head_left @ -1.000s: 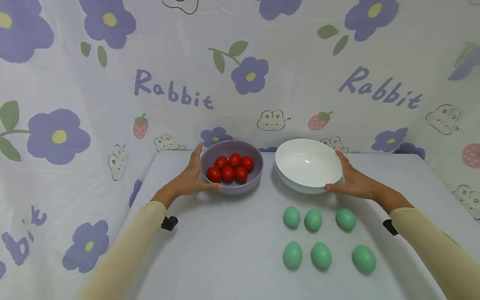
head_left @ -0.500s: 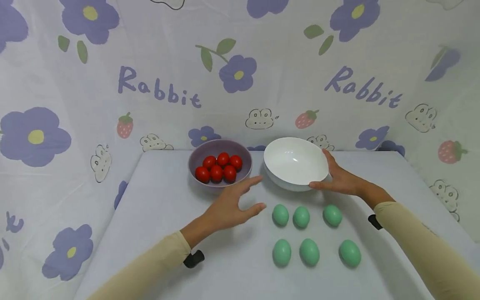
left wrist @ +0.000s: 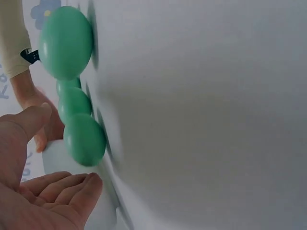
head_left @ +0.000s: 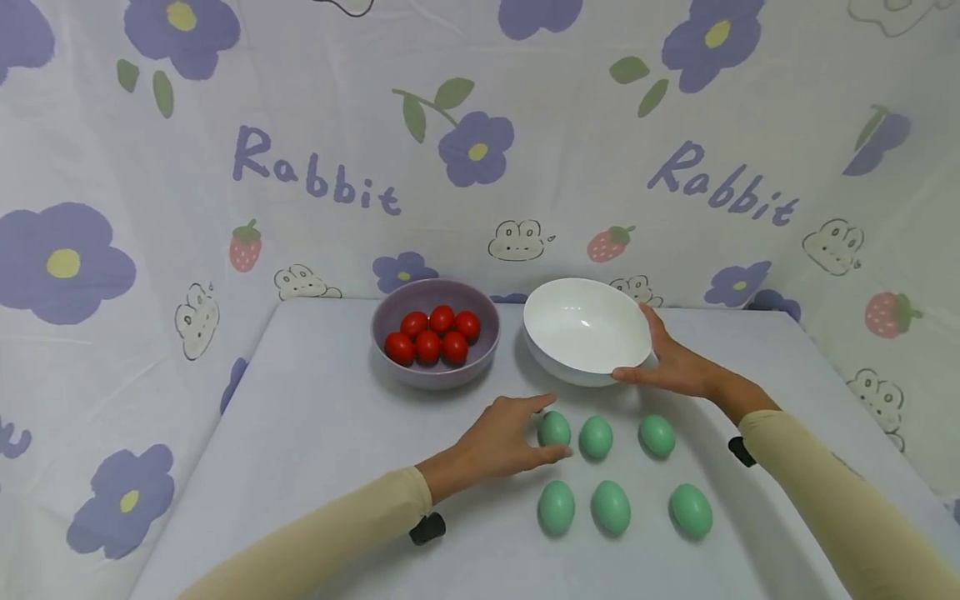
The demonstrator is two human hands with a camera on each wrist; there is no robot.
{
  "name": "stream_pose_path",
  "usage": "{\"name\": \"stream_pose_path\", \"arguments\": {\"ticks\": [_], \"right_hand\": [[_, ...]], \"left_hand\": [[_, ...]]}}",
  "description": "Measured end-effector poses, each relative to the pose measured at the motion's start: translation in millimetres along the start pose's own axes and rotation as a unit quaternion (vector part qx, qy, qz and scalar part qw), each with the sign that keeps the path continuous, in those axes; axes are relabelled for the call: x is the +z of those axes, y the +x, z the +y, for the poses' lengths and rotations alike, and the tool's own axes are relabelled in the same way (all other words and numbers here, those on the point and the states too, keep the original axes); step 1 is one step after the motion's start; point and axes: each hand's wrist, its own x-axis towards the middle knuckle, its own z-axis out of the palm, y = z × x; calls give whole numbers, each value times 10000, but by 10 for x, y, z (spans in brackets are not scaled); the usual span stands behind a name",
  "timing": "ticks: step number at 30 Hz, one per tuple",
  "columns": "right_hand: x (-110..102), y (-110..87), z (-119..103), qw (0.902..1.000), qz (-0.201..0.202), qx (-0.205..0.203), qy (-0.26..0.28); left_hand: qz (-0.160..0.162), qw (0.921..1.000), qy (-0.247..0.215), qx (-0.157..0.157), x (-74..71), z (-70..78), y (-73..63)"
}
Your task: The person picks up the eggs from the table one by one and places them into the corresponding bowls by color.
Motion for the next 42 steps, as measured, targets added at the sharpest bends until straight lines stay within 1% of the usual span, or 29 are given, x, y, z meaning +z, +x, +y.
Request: {"name": "stream_pose_path", "arguments": {"ticks": [2,5,9,12,18,21,23,25,26,29,31,35,37,39,42], "right_hand": [[12,-20,10,10000,21,11,27],[30,-56,37,10000,29,31,51],[43,-79,52,10000,14,12,44],[33,-69,46,10000,52,-44,50],[21,-35,60,10000,46,3,35],[37,-41,77,9999,1,4,113],[43,-53,87,9998,-12,-34,174],[36,-76,74,9998,-11,-96,173],[32,-84,69,9998,-5,-129,172],[26,-104,58,9998,-4,-156,132],[39,-108,69,9998,-15,-146,137],[59,-88,96,9997,-30,-157,203],[51,-59,101,9995,-22,-205,251],[33,-27,95,9992,-15,-261,299],[-2,13,48,9991,-59,-283,310]], "left_hand": [[-47,10000,34,12,43,9,28],[-67,9998,95,144,101,13,53],[40,9995,2,318,145,6,63],[117,9992,-57,375,152,1,75],[99,9992,-46,397,150,3,107],[120,9985,-226,486,152,4,98],[117,9973,-442,577,119,39,85],[73,9951,-738,652,52,90,86],[69,9945,-815,660,-1,128,95],[97,9920,-1080,645,-204,263,160],[219,9914,-1114,654,-355,358,234],[608,9886,-1121,806,-631,517,482],[733,9891,-925,883,-748,567,643],[791,9902,-663,936,-842,583,814],[852,9916,-167,960,-925,542,1070]]}}
